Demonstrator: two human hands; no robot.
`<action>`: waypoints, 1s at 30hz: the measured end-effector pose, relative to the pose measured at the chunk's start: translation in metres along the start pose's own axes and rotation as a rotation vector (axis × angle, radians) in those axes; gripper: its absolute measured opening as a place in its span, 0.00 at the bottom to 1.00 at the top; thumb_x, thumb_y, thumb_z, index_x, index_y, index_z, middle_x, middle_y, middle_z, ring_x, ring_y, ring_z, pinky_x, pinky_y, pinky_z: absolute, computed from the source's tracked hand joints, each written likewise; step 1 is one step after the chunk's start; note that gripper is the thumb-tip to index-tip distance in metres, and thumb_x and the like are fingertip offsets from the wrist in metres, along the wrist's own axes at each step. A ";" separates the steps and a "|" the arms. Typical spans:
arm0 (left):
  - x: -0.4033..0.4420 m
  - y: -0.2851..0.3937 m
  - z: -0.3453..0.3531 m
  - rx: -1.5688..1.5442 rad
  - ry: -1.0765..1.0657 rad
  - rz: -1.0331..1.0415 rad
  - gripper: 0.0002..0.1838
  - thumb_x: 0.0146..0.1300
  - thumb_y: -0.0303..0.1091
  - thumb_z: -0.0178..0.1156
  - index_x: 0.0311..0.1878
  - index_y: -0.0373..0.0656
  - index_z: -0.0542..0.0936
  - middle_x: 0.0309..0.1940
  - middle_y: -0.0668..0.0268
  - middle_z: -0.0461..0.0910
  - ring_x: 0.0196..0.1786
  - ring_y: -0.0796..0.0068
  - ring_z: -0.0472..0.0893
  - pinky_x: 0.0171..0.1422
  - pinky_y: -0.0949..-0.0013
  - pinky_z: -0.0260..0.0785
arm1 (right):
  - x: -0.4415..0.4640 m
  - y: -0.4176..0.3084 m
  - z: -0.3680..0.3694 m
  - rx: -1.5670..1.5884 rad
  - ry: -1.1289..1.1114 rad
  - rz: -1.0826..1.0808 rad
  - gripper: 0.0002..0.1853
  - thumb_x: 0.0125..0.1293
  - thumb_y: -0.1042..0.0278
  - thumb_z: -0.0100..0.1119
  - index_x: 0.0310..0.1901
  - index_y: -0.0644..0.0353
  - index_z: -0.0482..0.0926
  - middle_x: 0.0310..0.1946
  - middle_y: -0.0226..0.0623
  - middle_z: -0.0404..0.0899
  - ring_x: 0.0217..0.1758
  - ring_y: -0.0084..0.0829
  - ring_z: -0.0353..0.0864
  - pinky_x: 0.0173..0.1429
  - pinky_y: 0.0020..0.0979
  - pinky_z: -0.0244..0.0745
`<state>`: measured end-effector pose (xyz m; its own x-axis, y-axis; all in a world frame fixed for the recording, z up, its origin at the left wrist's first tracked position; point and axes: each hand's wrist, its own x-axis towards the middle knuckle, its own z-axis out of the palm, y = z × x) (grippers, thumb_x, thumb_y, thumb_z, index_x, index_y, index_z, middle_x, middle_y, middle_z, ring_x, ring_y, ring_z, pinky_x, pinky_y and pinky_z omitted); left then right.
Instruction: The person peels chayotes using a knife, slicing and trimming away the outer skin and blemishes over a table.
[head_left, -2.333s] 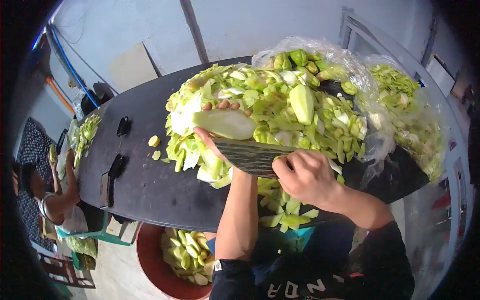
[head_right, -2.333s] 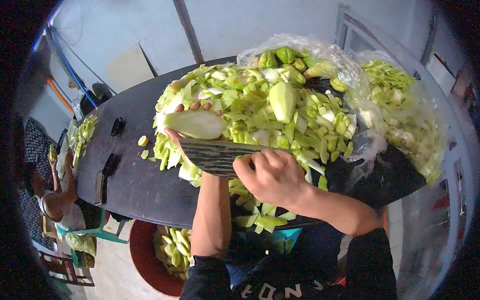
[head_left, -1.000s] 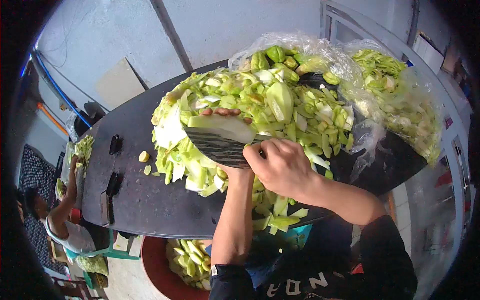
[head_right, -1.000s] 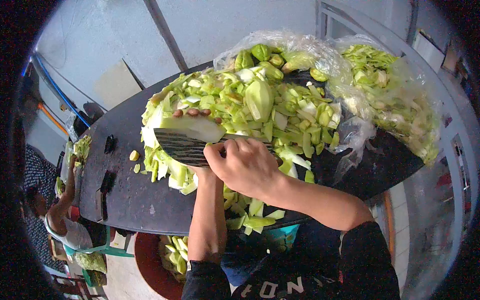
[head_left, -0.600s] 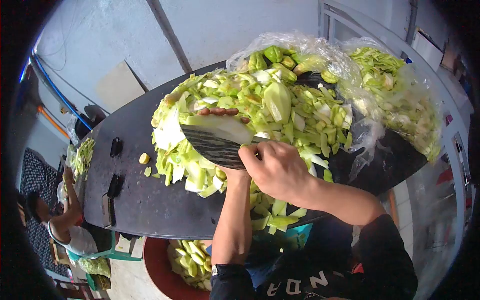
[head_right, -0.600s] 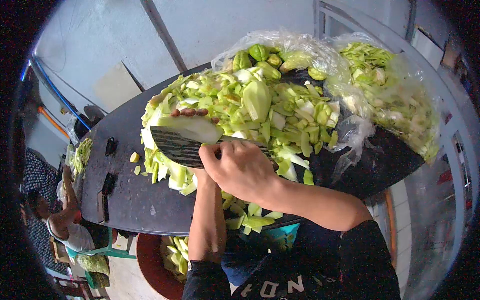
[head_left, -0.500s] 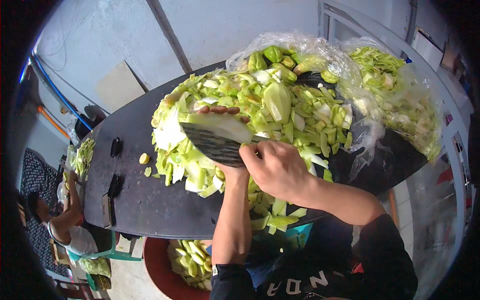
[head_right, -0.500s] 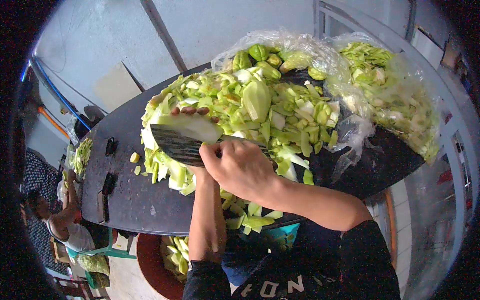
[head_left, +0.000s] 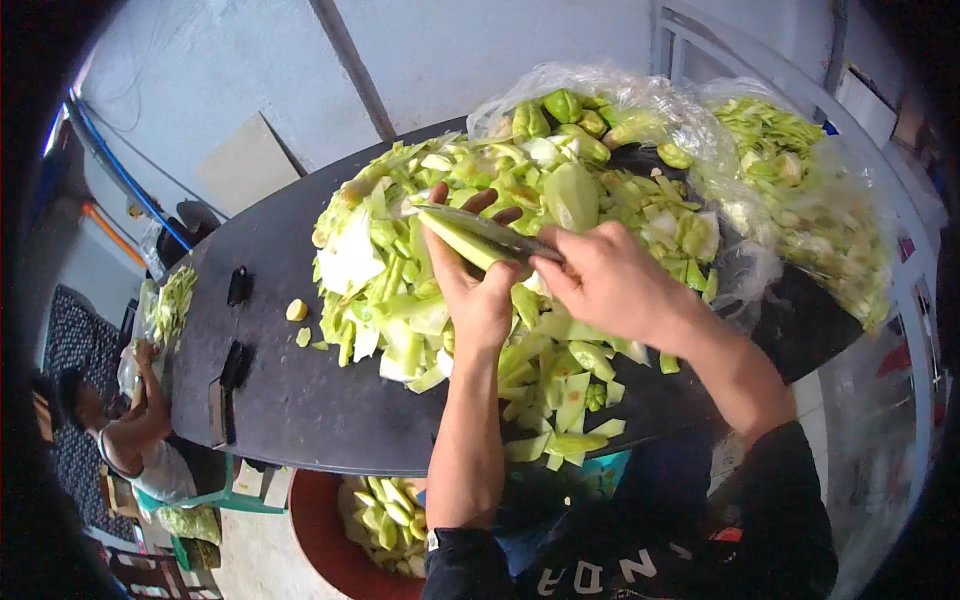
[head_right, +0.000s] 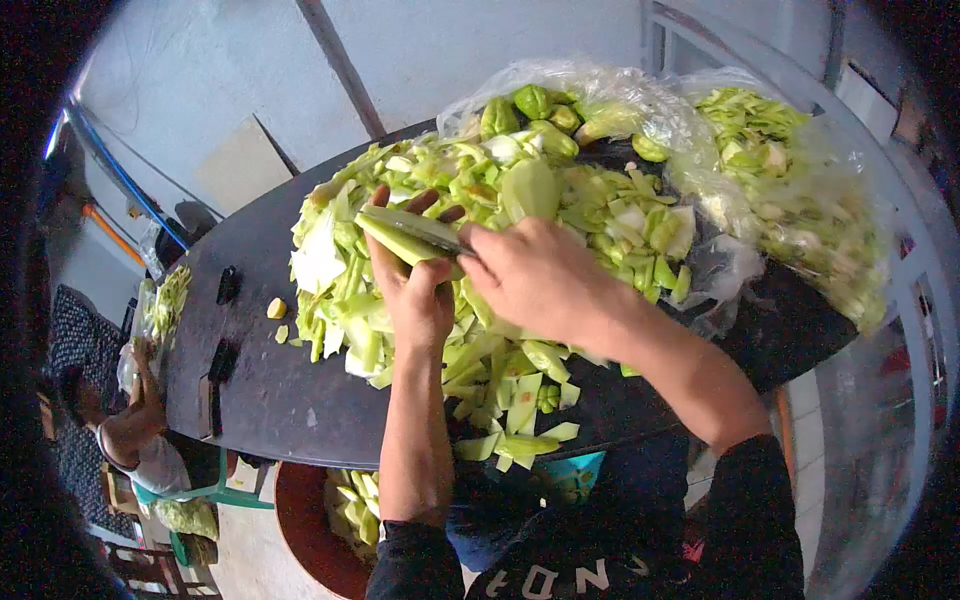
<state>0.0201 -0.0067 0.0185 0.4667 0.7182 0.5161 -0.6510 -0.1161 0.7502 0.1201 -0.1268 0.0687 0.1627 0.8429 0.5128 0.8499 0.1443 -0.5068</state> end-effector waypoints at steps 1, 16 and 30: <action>0.000 -0.001 -0.001 0.000 0.005 0.000 0.47 0.47 0.22 0.54 0.74 0.45 0.51 0.61 0.51 0.68 0.57 0.57 0.77 0.59 0.57 0.75 | 0.003 0.003 -0.004 0.001 -0.043 0.019 0.09 0.67 0.67 0.56 0.37 0.65 0.77 0.18 0.51 0.78 0.25 0.52 0.81 0.31 0.48 0.76; 0.001 -0.002 -0.020 0.056 -0.060 -0.021 0.45 0.41 0.22 0.51 0.71 0.40 0.59 0.54 0.60 0.72 0.58 0.67 0.75 0.63 0.64 0.70 | 0.022 0.023 -0.035 -0.119 -0.073 0.081 0.16 0.62 0.58 0.67 0.44 0.63 0.84 0.23 0.40 0.80 0.28 0.31 0.76 0.39 0.33 0.72; 0.015 -0.007 -0.029 -0.511 0.200 -0.447 0.27 0.67 0.31 0.50 0.69 0.47 0.59 0.55 0.50 0.75 0.56 0.43 0.78 0.59 0.40 0.74 | 0.001 0.060 -0.050 0.479 0.036 0.400 0.12 0.69 0.66 0.62 0.31 0.60 0.71 0.14 0.24 0.68 0.14 0.17 0.66 0.20 0.24 0.62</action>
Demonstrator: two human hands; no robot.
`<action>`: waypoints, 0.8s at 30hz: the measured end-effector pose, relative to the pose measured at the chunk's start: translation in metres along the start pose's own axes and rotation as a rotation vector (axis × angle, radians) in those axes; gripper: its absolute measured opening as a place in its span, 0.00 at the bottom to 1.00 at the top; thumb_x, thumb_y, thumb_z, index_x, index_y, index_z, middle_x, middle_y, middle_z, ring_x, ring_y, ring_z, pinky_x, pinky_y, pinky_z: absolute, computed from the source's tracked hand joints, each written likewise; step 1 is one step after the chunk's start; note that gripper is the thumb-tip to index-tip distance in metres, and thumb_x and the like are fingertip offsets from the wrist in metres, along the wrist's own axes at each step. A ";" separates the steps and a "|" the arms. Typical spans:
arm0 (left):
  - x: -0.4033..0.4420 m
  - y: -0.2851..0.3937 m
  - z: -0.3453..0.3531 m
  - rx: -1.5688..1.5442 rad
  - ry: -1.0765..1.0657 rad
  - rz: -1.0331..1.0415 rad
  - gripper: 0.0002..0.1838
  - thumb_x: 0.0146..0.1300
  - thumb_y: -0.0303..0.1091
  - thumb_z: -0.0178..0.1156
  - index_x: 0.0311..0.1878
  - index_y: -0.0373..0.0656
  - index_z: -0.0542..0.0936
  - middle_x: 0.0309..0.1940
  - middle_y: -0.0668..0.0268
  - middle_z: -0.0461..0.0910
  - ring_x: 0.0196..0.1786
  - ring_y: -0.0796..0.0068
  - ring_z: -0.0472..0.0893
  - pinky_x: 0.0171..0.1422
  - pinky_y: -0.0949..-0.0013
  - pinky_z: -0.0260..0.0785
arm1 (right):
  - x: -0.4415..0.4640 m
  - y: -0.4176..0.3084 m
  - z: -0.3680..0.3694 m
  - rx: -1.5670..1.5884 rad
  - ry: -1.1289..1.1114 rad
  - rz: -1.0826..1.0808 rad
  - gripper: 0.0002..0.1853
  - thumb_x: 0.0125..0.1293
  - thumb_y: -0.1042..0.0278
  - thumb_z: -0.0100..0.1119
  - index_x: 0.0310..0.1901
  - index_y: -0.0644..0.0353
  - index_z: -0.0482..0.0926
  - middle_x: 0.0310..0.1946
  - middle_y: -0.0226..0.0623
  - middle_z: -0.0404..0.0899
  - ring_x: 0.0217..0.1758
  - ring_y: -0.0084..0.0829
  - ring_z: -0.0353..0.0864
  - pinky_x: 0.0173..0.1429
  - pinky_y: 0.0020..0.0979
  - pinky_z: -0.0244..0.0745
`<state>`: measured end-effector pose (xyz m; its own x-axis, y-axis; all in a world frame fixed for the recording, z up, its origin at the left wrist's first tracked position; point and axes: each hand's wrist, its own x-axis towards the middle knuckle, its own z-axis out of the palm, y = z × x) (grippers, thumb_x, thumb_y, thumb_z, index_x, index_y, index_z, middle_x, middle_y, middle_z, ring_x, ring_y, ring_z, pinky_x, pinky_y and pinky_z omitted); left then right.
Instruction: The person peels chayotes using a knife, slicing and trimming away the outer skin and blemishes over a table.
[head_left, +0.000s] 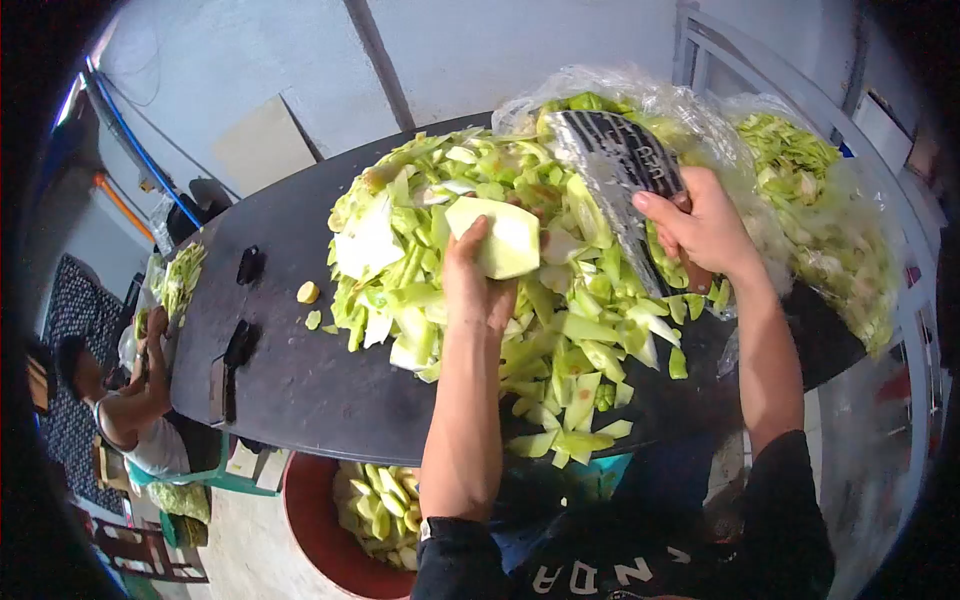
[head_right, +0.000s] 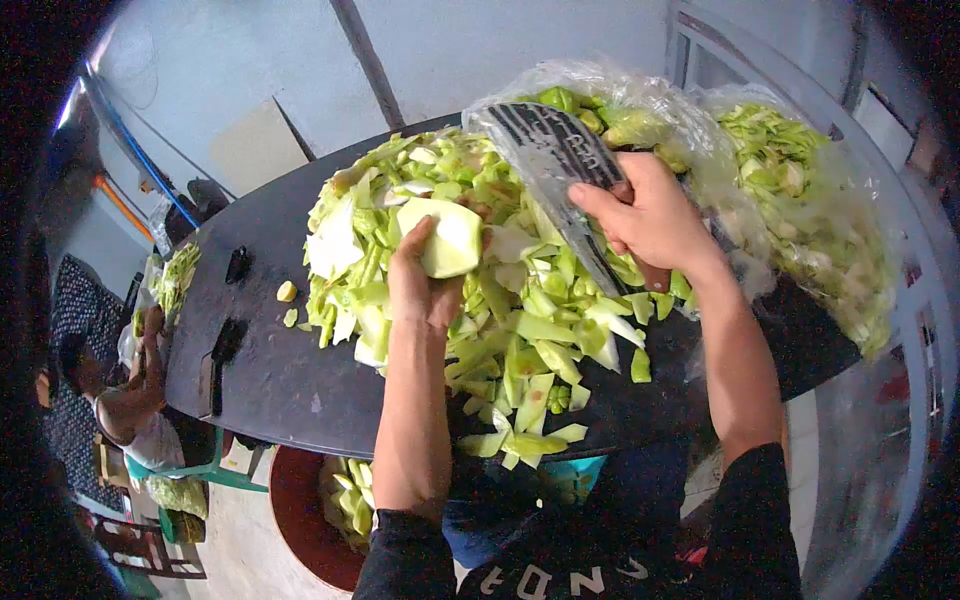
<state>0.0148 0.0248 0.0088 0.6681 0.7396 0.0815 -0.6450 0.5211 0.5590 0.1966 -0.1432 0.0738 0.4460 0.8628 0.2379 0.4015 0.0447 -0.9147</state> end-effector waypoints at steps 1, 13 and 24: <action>-0.003 0.005 0.000 -0.029 0.105 0.018 0.25 0.67 0.31 0.52 0.66 0.40 0.61 0.55 0.50 0.76 0.56 0.47 0.79 0.61 0.43 0.73 | -0.003 0.002 -0.003 0.000 -0.005 -0.001 0.12 0.69 0.66 0.62 0.31 0.60 0.71 0.14 0.24 0.68 0.14 0.17 0.66 0.20 0.24 0.62; -0.296 0.130 -0.203 0.296 0.918 0.800 0.20 0.70 0.41 0.57 0.56 0.35 0.74 0.50 0.55 0.79 0.50 0.62 0.79 0.54 0.60 0.74 | -0.014 0.033 -0.051 0.089 0.264 -0.098 0.16 0.70 0.64 0.61 0.25 0.59 0.70 0.12 0.24 0.69 0.12 0.17 0.67 0.18 0.25 0.63; -0.215 0.097 -0.074 0.558 0.513 0.651 0.34 0.58 0.21 0.60 0.69 0.44 0.64 0.60 0.49 0.73 0.56 0.55 0.78 0.54 0.54 0.78 | -0.037 0.000 0.012 0.266 -0.179 0.027 0.15 0.68 0.61 0.62 0.27 0.58 0.74 0.10 0.29 0.73 0.11 0.20 0.71 0.18 0.25 0.66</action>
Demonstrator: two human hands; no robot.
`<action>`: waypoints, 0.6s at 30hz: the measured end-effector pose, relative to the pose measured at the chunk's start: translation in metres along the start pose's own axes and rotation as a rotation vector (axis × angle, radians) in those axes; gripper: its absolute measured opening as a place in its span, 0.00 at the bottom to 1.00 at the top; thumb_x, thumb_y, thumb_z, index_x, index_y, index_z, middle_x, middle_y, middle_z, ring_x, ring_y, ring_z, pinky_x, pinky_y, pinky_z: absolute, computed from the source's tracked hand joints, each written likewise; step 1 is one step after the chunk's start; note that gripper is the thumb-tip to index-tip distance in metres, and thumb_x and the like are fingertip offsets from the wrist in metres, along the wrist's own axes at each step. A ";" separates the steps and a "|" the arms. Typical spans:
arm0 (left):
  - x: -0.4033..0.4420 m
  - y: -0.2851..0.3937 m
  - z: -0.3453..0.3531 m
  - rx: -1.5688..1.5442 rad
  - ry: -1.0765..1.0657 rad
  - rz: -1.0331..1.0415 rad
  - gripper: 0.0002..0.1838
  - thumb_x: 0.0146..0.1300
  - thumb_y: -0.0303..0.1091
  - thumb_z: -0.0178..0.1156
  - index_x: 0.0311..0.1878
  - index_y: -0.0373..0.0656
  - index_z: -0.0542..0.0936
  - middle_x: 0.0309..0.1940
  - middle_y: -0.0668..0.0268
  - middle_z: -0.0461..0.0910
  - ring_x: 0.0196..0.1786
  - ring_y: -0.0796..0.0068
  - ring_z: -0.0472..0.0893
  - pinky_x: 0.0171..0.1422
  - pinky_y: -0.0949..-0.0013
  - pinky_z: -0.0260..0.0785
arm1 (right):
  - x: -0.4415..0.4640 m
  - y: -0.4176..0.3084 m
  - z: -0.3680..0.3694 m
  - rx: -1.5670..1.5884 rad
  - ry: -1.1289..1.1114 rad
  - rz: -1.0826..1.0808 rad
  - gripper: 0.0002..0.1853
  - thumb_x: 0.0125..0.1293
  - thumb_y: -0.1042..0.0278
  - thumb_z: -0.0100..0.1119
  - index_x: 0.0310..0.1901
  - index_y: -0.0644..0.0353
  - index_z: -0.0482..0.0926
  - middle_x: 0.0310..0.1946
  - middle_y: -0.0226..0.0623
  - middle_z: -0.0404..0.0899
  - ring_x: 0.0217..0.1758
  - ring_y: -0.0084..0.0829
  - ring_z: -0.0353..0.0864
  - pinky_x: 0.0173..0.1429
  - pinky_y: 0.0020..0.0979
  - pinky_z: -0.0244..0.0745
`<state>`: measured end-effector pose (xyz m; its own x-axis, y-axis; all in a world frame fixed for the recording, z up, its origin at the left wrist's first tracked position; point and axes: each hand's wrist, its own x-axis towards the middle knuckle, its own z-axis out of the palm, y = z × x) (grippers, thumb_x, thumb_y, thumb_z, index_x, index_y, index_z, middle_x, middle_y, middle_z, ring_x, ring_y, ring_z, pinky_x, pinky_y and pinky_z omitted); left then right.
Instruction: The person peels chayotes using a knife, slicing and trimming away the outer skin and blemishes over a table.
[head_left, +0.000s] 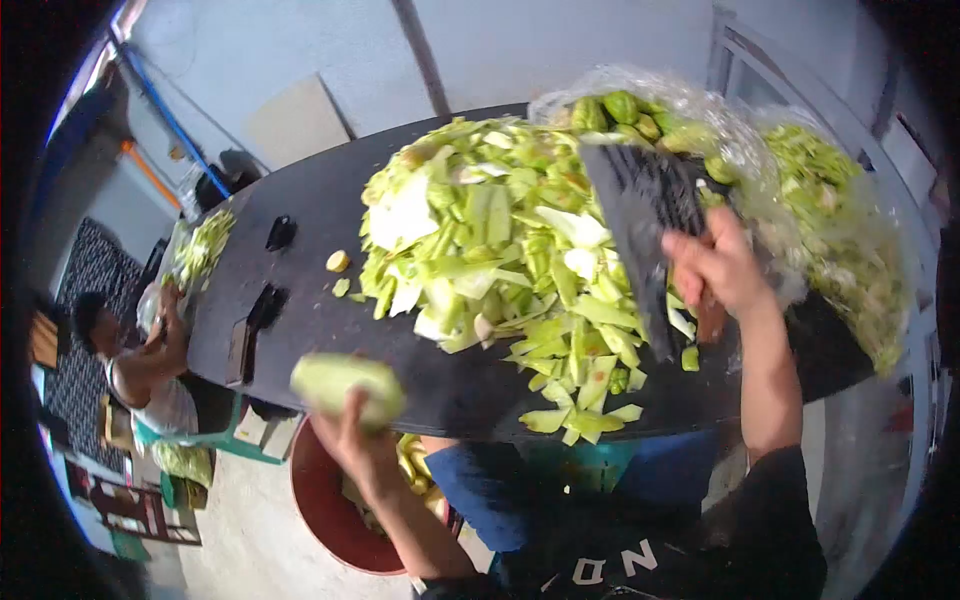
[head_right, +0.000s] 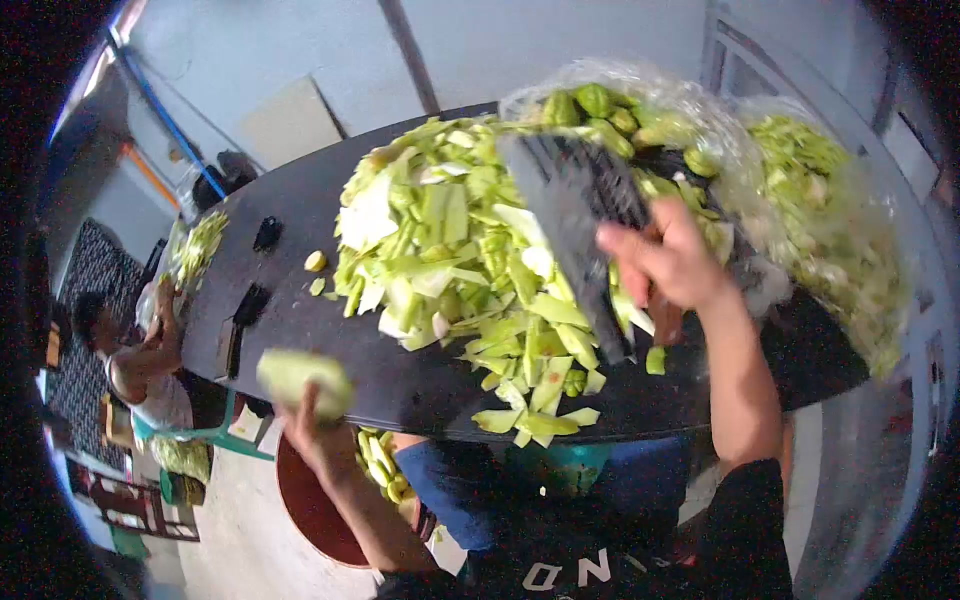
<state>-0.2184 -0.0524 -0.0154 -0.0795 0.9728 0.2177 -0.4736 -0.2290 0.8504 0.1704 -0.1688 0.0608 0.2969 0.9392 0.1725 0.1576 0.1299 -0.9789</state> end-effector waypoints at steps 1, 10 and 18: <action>0.004 -0.004 0.039 -0.063 -0.050 -0.087 0.36 0.57 0.19 0.59 0.71 0.43 0.62 0.61 0.52 0.72 0.57 0.56 0.77 0.58 0.53 0.75 | -0.004 0.005 0.007 0.049 -0.106 0.032 0.14 0.68 0.60 0.62 0.27 0.58 0.74 0.10 0.29 0.73 0.11 0.20 0.71 0.18 0.25 0.67; 0.012 -0.056 0.171 -0.222 -0.657 -0.372 0.43 0.55 0.16 0.58 0.75 0.44 0.55 0.61 0.58 0.72 0.62 0.62 0.76 0.65 0.59 0.71 | -0.003 0.011 0.014 0.131 -0.194 0.125 0.16 0.70 0.64 0.60 0.25 0.60 0.72 0.12 0.26 0.69 0.13 0.19 0.69 0.18 0.26 0.67; 0.015 -0.063 0.184 -0.157 -0.784 -0.315 0.49 0.46 0.17 0.57 0.76 0.43 0.52 0.61 0.56 0.72 0.62 0.59 0.76 0.69 0.57 0.68 | -0.002 0.008 0.001 0.121 -0.133 0.109 0.16 0.71 0.64 0.59 0.25 0.59 0.71 0.11 0.26 0.69 0.12 0.18 0.68 0.18 0.25 0.66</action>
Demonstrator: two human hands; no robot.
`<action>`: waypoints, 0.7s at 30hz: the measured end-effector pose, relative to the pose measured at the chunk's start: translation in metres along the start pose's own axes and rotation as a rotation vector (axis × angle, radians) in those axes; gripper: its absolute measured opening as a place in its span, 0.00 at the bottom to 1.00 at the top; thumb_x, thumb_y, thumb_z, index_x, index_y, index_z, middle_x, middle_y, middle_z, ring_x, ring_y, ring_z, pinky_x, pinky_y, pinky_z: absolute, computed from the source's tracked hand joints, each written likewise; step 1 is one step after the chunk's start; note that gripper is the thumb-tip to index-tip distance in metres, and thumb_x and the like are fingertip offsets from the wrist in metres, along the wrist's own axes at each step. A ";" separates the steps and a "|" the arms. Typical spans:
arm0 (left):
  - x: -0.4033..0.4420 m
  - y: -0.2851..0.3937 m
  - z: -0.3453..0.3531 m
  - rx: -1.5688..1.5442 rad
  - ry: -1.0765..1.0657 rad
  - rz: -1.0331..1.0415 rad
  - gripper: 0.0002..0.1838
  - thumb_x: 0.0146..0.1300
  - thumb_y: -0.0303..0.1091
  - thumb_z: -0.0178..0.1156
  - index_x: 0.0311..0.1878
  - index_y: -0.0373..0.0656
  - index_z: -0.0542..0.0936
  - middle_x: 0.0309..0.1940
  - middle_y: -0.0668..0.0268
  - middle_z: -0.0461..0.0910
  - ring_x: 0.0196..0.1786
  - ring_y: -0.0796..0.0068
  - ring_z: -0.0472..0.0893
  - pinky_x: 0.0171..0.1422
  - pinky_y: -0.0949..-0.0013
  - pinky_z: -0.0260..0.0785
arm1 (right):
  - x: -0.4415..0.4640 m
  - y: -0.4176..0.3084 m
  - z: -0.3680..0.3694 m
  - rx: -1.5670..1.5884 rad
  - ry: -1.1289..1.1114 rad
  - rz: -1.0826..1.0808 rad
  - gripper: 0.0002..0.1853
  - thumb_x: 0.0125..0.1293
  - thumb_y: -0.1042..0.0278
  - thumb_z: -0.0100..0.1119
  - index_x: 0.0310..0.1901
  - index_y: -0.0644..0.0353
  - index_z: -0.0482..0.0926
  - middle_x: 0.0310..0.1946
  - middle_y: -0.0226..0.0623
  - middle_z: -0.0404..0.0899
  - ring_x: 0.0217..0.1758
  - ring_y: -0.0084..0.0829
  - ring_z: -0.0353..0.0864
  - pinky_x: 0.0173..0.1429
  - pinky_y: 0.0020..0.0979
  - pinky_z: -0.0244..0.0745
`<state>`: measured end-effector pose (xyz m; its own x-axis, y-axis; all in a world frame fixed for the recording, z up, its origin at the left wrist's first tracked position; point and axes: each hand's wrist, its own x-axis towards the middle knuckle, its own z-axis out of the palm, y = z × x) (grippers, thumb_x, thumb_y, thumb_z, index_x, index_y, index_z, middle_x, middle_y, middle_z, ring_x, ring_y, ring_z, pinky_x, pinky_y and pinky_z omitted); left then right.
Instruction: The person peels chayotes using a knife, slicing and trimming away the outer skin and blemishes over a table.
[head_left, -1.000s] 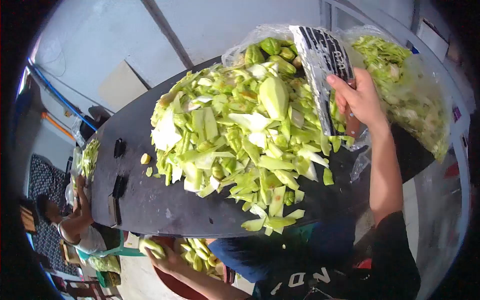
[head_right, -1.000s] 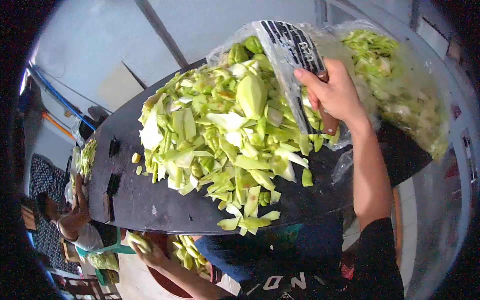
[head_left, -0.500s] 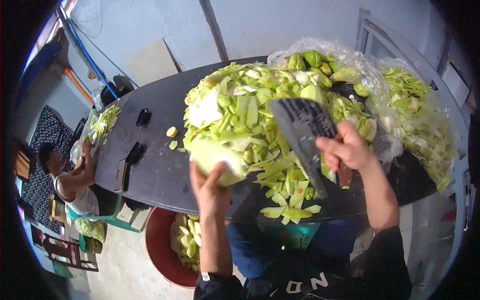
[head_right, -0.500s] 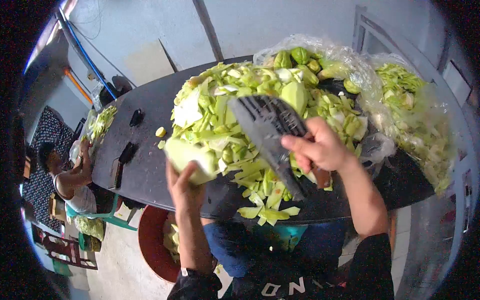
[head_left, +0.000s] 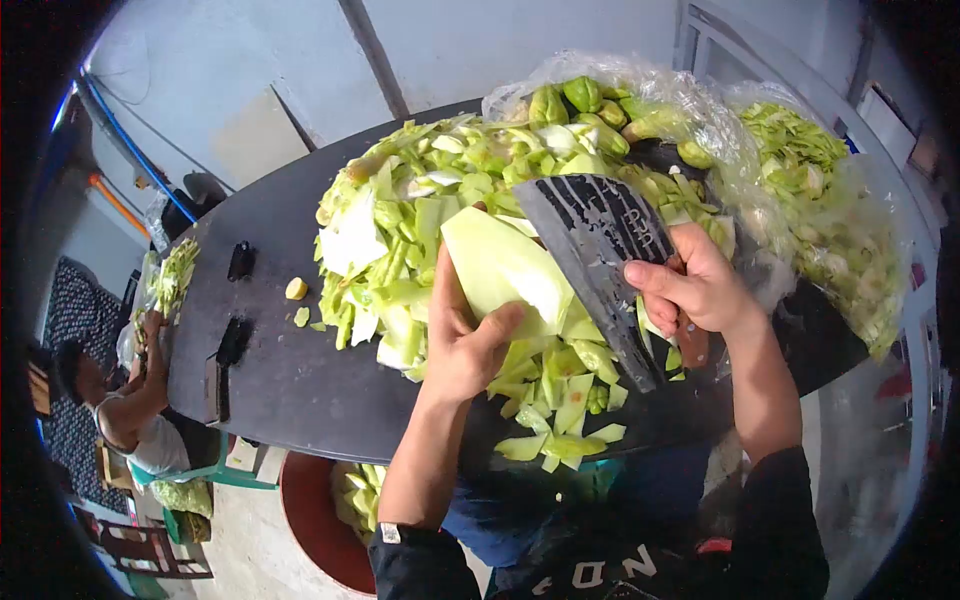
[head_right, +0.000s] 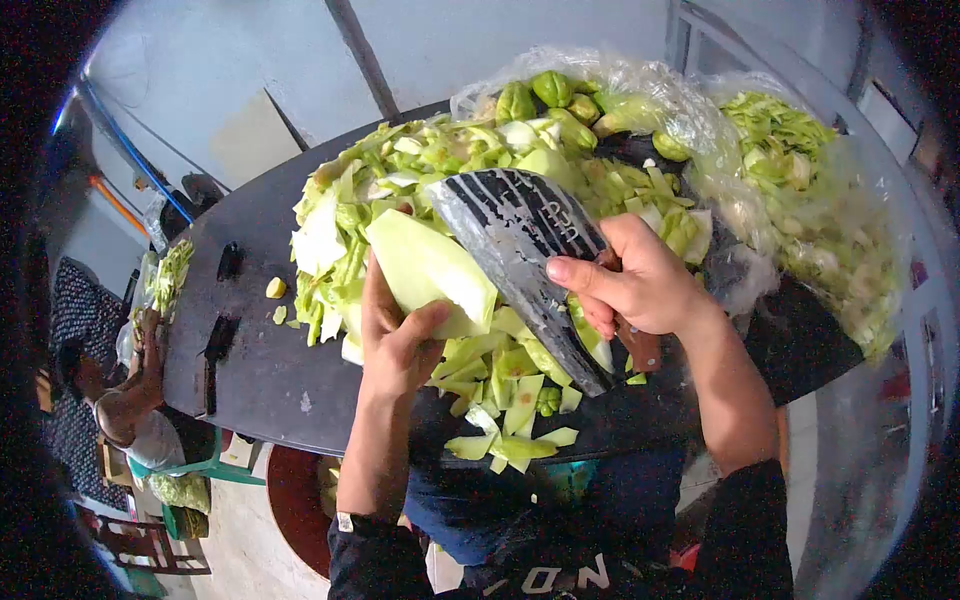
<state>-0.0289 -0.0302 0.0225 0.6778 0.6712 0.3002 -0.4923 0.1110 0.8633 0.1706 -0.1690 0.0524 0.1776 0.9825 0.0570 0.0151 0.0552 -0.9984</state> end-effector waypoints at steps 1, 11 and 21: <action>-0.001 -0.002 -0.001 0.035 0.025 0.020 0.49 0.47 0.18 0.58 0.76 0.43 0.52 0.61 0.54 0.72 0.62 0.59 0.76 0.68 0.57 0.68 | 0.000 0.000 0.001 0.000 0.003 0.008 0.16 0.71 0.64 0.59 0.25 0.59 0.71 0.11 0.26 0.69 0.12 0.18 0.68 0.18 0.25 0.66; -0.002 0.002 -0.012 0.003 -0.080 0.048 0.46 0.53 0.15 0.55 0.76 0.40 0.50 0.63 0.56 0.70 0.64 0.62 0.74 0.69 0.60 0.66 | 0.001 0.004 0.002 -0.020 -0.003 0.024 0.15 0.71 0.65 0.59 0.25 0.59 0.72 0.11 0.25 0.69 0.12 0.17 0.68 0.18 0.25 0.66; -0.002 -0.004 -0.009 0.018 -0.061 0.066 0.45 0.53 0.14 0.54 0.76 0.38 0.50 0.65 0.57 0.67 0.66 0.64 0.71 0.70 0.61 0.64 | 0.002 0.009 0.003 -0.103 -0.001 0.041 0.15 0.70 0.65 0.60 0.26 0.59 0.72 0.11 0.25 0.69 0.12 0.16 0.67 0.17 0.23 0.64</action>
<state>-0.0332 -0.0255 0.0144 0.6762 0.6310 0.3803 -0.5276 0.0545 0.8478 0.1679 -0.1659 0.0435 0.1793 0.9837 0.0157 0.1091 -0.0041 -0.9940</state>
